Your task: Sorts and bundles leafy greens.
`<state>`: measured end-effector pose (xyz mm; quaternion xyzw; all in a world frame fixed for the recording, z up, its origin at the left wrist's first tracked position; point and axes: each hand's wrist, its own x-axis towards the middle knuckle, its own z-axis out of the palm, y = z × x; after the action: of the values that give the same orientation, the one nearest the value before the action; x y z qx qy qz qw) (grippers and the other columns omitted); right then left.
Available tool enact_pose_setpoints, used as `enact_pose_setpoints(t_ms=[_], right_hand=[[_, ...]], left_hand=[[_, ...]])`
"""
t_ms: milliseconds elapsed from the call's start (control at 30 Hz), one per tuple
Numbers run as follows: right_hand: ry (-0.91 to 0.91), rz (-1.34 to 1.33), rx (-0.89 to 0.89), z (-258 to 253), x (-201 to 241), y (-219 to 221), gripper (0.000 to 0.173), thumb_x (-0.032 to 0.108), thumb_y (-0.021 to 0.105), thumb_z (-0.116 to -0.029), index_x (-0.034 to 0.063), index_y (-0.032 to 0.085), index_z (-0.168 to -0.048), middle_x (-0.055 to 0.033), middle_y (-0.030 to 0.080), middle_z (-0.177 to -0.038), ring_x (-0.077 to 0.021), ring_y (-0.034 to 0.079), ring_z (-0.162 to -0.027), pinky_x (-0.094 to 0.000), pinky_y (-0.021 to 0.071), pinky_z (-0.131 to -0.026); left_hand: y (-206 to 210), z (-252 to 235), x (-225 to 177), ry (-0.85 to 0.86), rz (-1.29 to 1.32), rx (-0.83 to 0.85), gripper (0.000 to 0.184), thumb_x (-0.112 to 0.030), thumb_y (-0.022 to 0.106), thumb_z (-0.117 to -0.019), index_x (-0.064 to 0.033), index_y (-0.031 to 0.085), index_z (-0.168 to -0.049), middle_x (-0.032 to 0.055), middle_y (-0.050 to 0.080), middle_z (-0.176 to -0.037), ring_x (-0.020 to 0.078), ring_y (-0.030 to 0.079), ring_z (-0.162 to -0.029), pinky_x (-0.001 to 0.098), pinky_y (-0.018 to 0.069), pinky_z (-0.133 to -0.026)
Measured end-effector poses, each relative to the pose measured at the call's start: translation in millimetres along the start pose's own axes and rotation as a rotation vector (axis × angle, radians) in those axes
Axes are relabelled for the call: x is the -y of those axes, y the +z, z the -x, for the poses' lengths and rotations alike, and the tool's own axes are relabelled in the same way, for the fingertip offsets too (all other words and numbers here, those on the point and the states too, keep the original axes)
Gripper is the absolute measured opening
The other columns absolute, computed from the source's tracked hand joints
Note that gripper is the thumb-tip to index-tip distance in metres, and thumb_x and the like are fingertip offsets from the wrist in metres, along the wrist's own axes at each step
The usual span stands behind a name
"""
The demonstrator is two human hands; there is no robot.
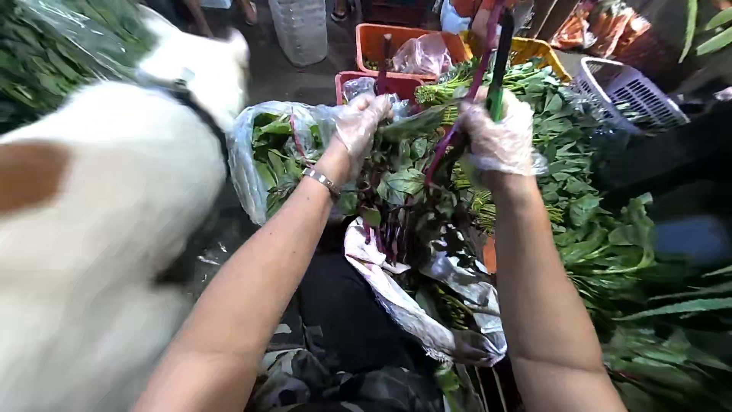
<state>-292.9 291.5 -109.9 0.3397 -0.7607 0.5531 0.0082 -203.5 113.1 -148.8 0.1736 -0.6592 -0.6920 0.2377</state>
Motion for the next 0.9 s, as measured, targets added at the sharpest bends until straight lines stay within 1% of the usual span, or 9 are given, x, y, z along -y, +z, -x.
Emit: enact_pose_setpoints(t_ms=[67,133,200,267,333,467,600,833,900], right_hand=[[0.054,-0.028,-0.045,-9.2,12.5,-6.2,0.014,0.017,0.057,-0.1013,0.0044,0.060,-0.108,0.0073,0.058,-0.077,0.0018,0.057,-0.062,-0.0189,0.0533,-0.061],[0.168,-0.144,-0.089,-15.7,24.7,-9.5,0.011,0.016,0.052,-0.1043,0.0081,0.059,-0.108,0.0074,0.055,-0.076,0.0008,0.053,-0.059,-0.0172,0.0502,-0.058],[0.290,-0.328,-0.146,-23.5,29.8,-8.7,0.010,0.016,0.049,-0.1065,0.0136,0.055,-0.099,0.0073,0.054,-0.072,-0.0007,0.052,-0.056,-0.0167,0.0483,-0.054],[0.339,-0.438,-0.176,-31.7,27.0,-6.3,0.015,0.018,0.047,-0.1078,0.0144,0.054,-0.096,0.0059,0.056,-0.070,-0.0028,0.055,-0.057,-0.0186,0.0503,-0.054],[0.368,-0.466,-0.140,-37.2,21.4,-1.7,0.016,0.020,0.045,-0.1093,0.0129,0.054,-0.099,0.0039,0.059,-0.070,-0.0041,0.058,-0.057,-0.0190,0.0499,-0.052],[0.395,-0.457,-0.153,-46.0,19.5,-6.4,0.019,0.021,0.045,-0.1087,0.0147,0.054,-0.093,0.0042,0.055,-0.067,-0.0045,0.052,-0.050,-0.0191,0.0465,-0.045],[0.381,-0.474,-0.164,-46.3,24.9,-7.5,0.018,0.021,0.044,-0.1089,0.0155,0.052,-0.093,0.0037,0.055,-0.067,-0.0049,0.053,-0.050,-0.0194,0.0474,-0.045],[0.376,-0.480,-0.099,-41.8,26.7,6.9,0.016,0.022,0.043,-0.1105,0.0135,0.053,-0.102,0.0035,0.057,-0.069,-0.0049,0.056,-0.053,-0.0191,0.0487,-0.047],[0.350,-0.465,-0.082,-41.5,28.8,10.7,0.016,0.022,0.042,-0.1111,0.0123,0.053,-0.105,0.0034,0.058,-0.070,-0.0051,0.057,-0.054,-0.0189,0.0496,-0.048]], left_hand=[[2.0,-4.7,-3.5,-0.051,0.095,-0.001,0.026,-0.024,0.050,-0.1070,-0.0097,0.055,-0.127,0.0020,0.066,-0.106,0.0104,0.062,-0.093,0.0308,0.0529,-0.082],[9.3,-7.7,-0.3,-0.034,0.132,-0.015,0.032,-0.018,0.047,-0.1073,-0.0072,0.052,-0.137,0.0033,0.063,-0.102,0.0112,0.061,-0.088,0.0293,0.0527,-0.080],[20.1,-4.1,2.4,-0.016,0.114,0.025,0.031,-0.014,0.045,-0.1077,-0.0029,0.051,-0.135,0.0034,0.061,-0.091,0.0108,0.062,-0.075,0.0270,0.0553,-0.070],[31.9,8.0,-4.1,-0.044,0.067,0.101,0.028,-0.016,0.045,-0.1084,-0.0021,0.054,-0.131,0.0034,0.064,-0.091,0.0092,0.063,-0.075,0.0260,0.0549,-0.069],[39.3,16.5,-13.1,-0.066,0.069,0.141,0.018,-0.020,0.044,-0.1097,-0.0083,0.056,-0.117,-0.0008,0.060,-0.091,0.0049,0.059,-0.079,0.0232,0.0517,-0.071],[20.7,4.9,-21.2,-0.025,0.035,0.058,0.026,-0.019,0.045,-0.1081,-0.0090,0.060,-0.128,0.0005,0.062,-0.100,0.0083,0.059,-0.087,0.0262,0.0497,-0.077],[7.2,1.9,-24.9,0.039,-0.049,0.071,0.024,-0.016,0.047,-0.1060,-0.0089,0.061,-0.124,-0.0019,0.059,-0.090,0.0068,0.057,-0.079,0.0233,0.0485,-0.073],[10.6,8.9,-42.7,0.035,-0.006,0.151,0.025,-0.016,0.043,-0.1074,-0.0094,0.064,-0.119,-0.0004,0.062,-0.107,0.0070,0.059,-0.097,0.0248,0.0495,-0.083],[9.9,8.0,-45.1,0.012,-0.029,0.190,0.023,-0.019,0.045,-0.1085,-0.0092,0.063,-0.118,0.0001,0.062,-0.100,0.0075,0.060,-0.089,0.0248,0.0515,-0.079]])
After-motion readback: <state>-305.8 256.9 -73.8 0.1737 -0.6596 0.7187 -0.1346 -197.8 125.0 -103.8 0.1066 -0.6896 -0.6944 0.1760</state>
